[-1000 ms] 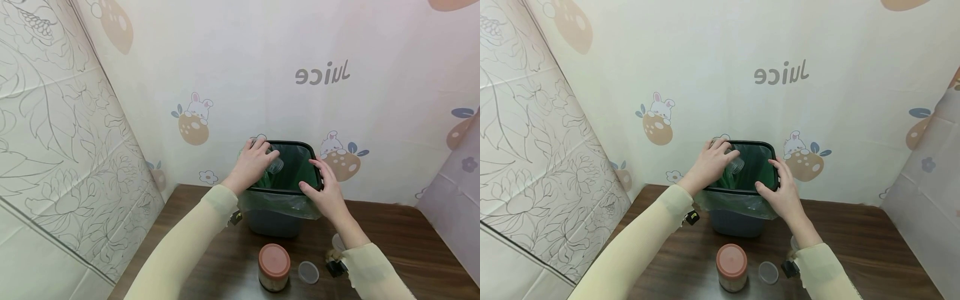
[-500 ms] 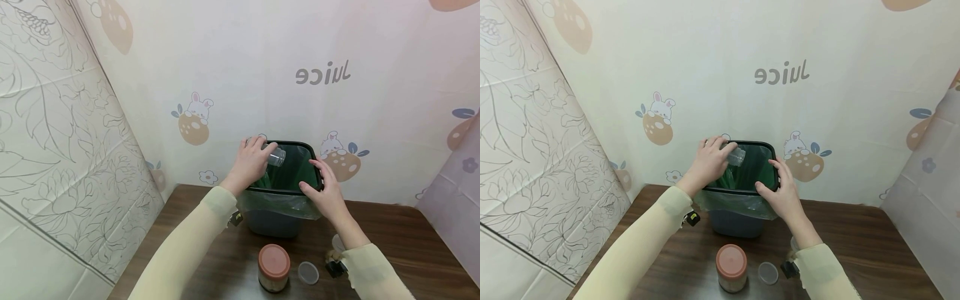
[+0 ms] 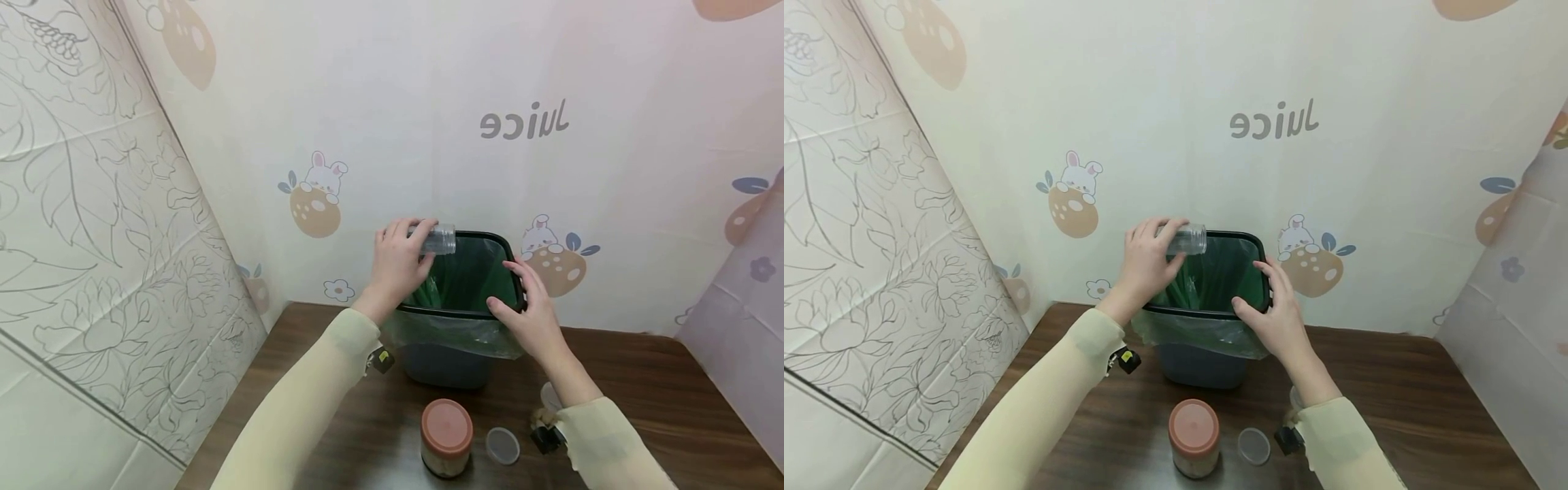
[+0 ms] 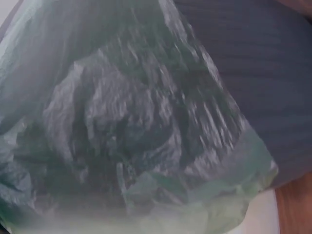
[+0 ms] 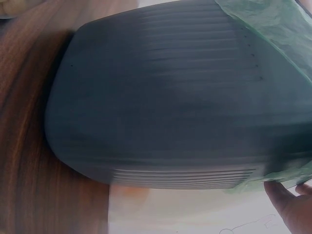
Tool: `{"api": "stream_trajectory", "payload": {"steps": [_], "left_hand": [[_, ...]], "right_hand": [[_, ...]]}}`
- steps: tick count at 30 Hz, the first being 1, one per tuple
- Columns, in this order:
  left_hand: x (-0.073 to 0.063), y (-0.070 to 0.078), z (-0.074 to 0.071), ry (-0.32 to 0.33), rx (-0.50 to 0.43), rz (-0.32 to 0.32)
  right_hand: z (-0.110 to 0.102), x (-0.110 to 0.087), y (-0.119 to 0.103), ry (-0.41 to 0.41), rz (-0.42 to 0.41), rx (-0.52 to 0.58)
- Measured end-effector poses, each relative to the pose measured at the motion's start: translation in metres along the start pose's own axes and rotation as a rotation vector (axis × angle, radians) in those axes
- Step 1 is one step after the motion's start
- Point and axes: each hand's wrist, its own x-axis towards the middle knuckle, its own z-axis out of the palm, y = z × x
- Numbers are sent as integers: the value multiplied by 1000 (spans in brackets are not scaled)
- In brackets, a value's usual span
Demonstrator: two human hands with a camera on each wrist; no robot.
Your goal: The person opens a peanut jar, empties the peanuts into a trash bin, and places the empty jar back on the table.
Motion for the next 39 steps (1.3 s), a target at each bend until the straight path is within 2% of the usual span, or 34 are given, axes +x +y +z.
{"api": "stream_trajectory", "payload": {"steps": [4, 10, 15, 21, 26, 32, 35, 39], "left_hand": [[-1, -3, 0, 78, -45, 3], [-1, -8, -4, 211, -42, 24], [-1, -8, -6, 211, -85, 7], [-2, -9, -12, 213, -161, -74], [-8, -14, -22, 211, -240, -156], [-26, -24, -34, 202, -420, -233], [-42, -29, -41, 175, -534, -290], [-72, -36, -50, 119, -624, -394]], "right_hand": [[0, 1, 1, 1, -4, -8], [2, 3, 1, -5, 3, -12], [-2, 2, 0, -13, 40, -6], [-9, 2, 0, -6, 65, -11], [-9, 4, -1, -19, 64, -31], [-11, 3, 0, -21, 70, -11], [-12, 3, 1, -22, 69, -17], [-11, 3, 0, -25, 70, -29]]}}
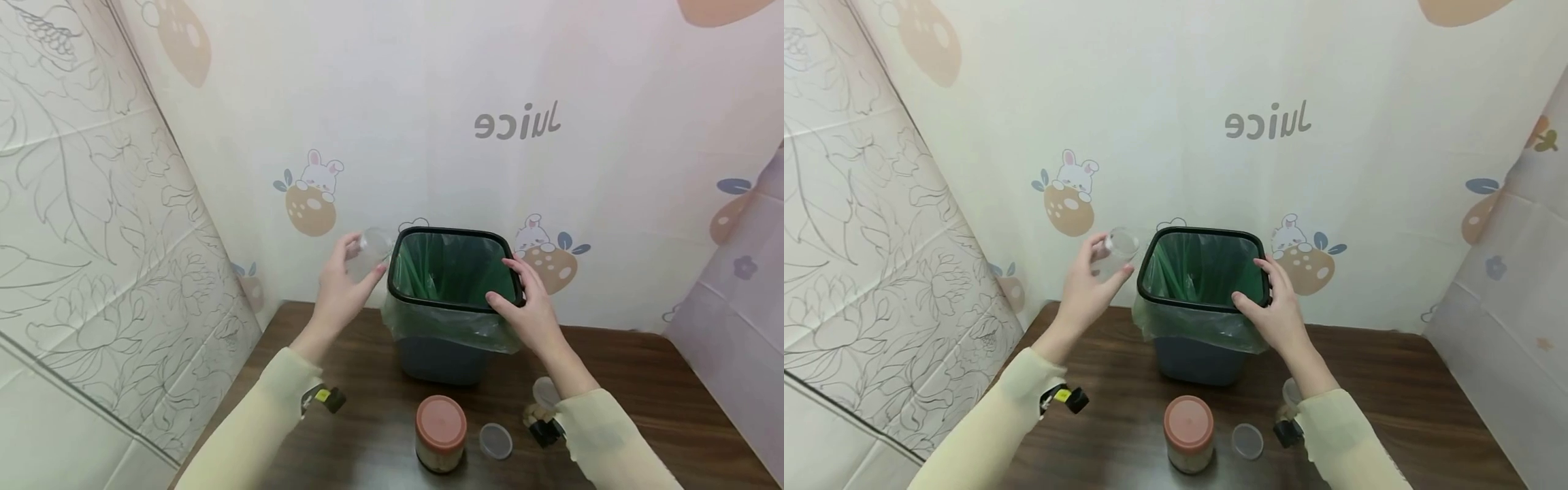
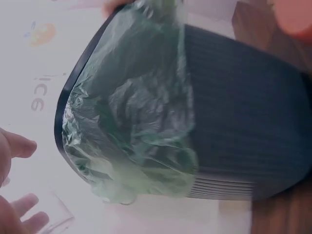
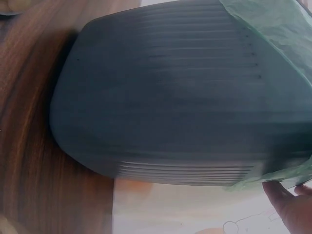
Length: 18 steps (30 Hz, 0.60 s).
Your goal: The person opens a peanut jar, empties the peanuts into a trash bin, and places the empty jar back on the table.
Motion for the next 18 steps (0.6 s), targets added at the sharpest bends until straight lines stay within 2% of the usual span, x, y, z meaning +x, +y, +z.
{"api": "stream_trajectory", "payload": {"steps": [2, 5, 12, 18], "left_hand": [[-14, -5, -7, -17, -18, -54], [-36, -13, -13, -33, -40, -101], [-87, -28, -14, -78, 2, -156], [-120, -38, -11, -134, 8, -188]], "right_hand": [[0, 0, -1, -3, 4, -2], [0, 0, -3, -5, 10, -4], [3, 0, -6, 1, -1, -10], [7, 0, -6, -1, -2, 1]]}}
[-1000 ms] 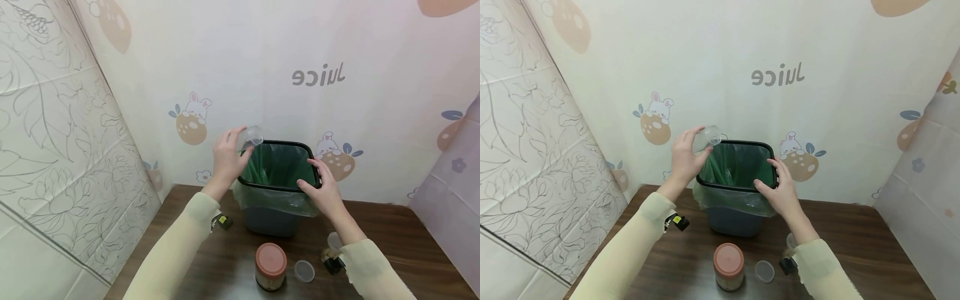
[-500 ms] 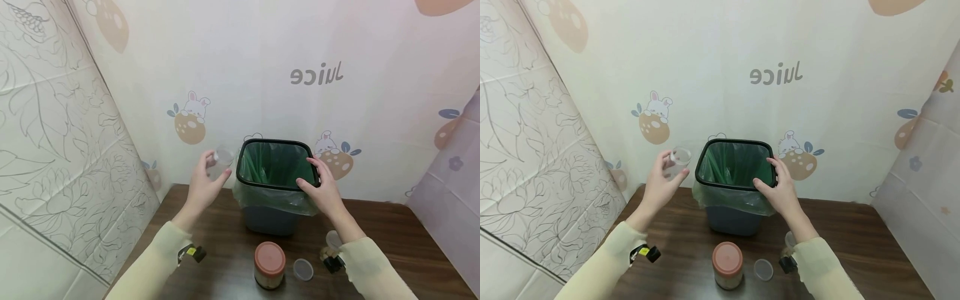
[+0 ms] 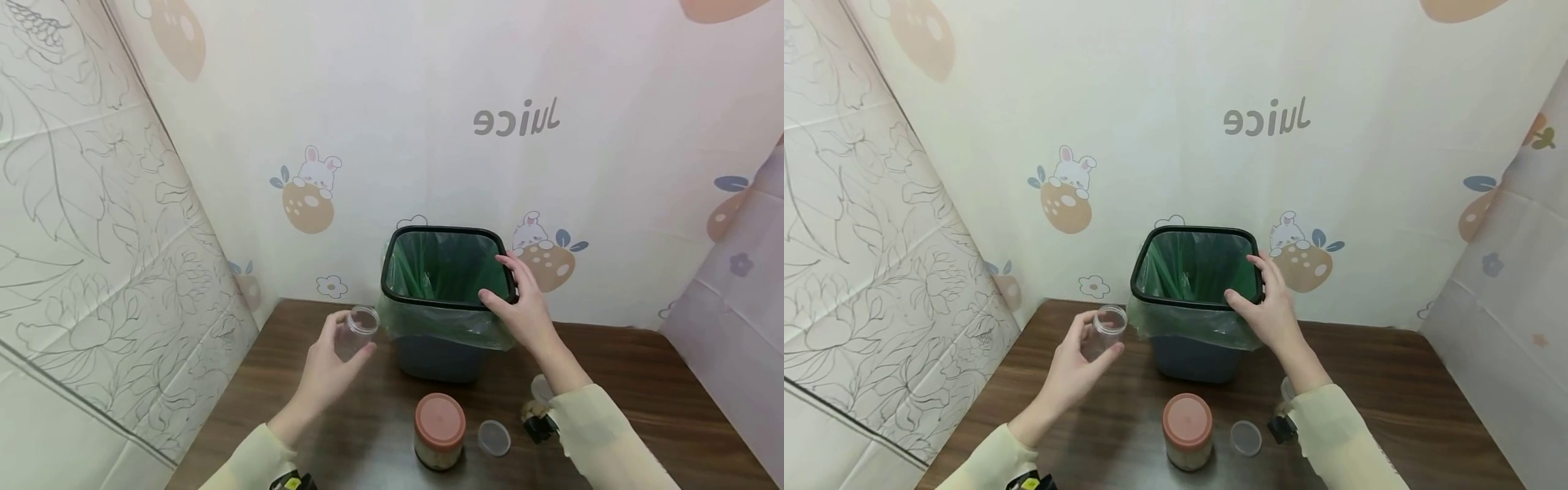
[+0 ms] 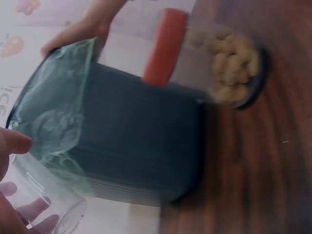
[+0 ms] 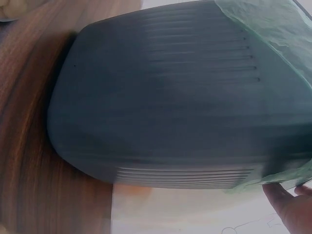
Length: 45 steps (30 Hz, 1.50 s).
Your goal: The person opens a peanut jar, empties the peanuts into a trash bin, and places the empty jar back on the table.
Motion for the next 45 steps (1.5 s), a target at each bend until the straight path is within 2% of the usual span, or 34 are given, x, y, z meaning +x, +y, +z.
{"api": "stream_trajectory", "payload": {"steps": [7, 14, 21, 25, 34, 40, 45], "left_hand": [[-22, -7, 9, -69, -13, -46], [-35, -13, 15, -122, -49, -57], [-48, -25, 20, -162, -72, -81], [-52, -32, 22, -199, -97, -77], [-59, -42, 27, -231, -97, -81], [-64, -46, 32, -226, -64, -52], [-66, -48, 36, -243, -90, -19]], "right_hand": [[0, 0, 2, 6, -3, -2], [-1, 0, 2, 9, -1, 4], [0, 0, 2, 2, 3, -5], [1, 0, 1, -2, 1, -4], [1, -1, 0, -5, 6, 5], [0, -1, -1, -10, 10, -4], [-1, -1, -1, -22, 16, -13]]}}
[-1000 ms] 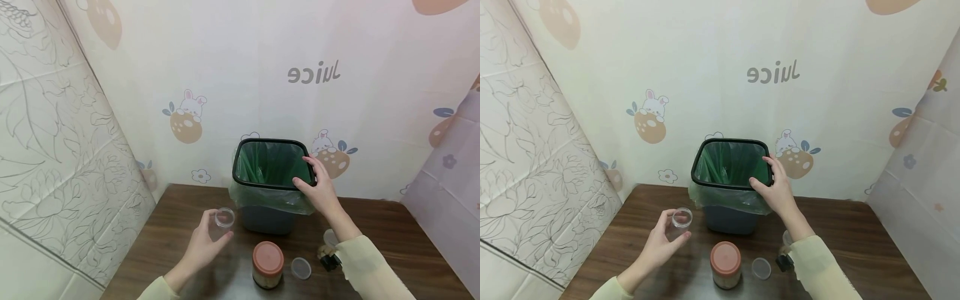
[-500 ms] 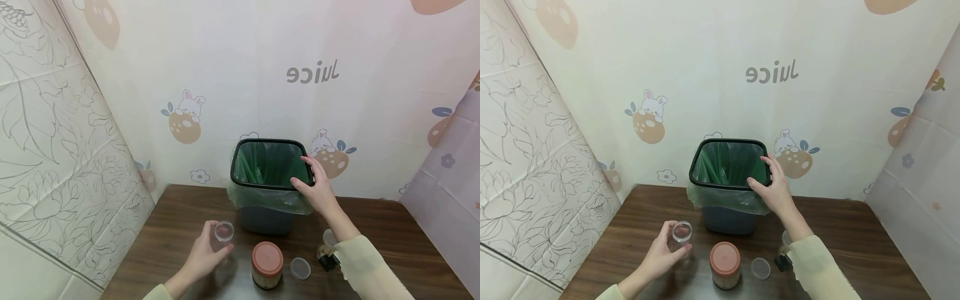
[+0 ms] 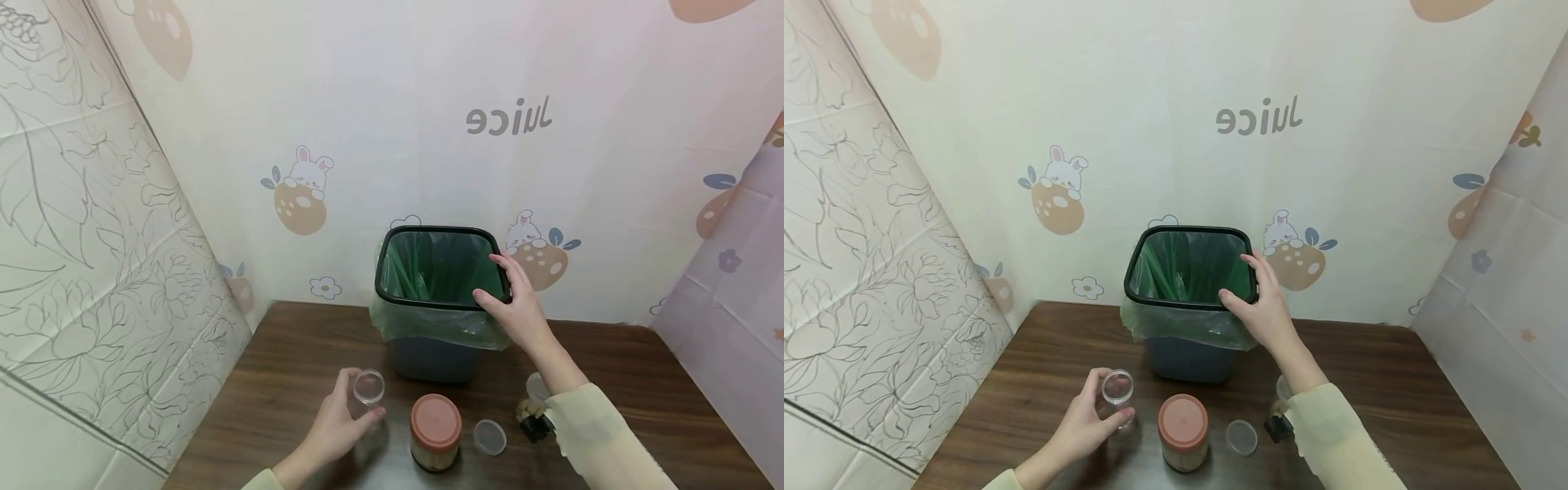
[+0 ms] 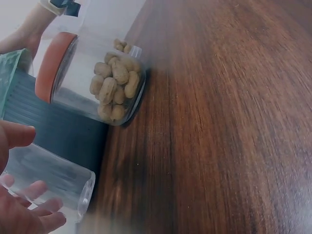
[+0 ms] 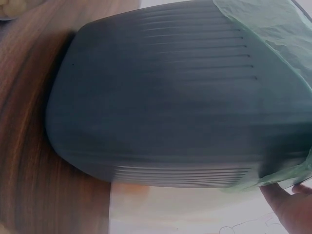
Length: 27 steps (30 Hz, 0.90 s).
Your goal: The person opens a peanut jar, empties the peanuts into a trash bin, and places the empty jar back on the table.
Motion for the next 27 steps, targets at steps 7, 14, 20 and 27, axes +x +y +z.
{"api": "stream_trajectory", "payload": {"steps": [7, 14, 20, 27], "left_hand": [[0, -3, 3, -28, -11, -1], [-3, -2, 4, -18, 18, 4], [-4, -3, 5, -22, 32, 0], [-3, -7, 6, -30, 26, 4]], "right_hand": [[0, 0, 1, -2, -6, 2], [-2, 0, -1, -11, 8, 6], [-1, 1, -1, -16, 11, -2], [0, 0, 0, -12, 15, -3]]}}
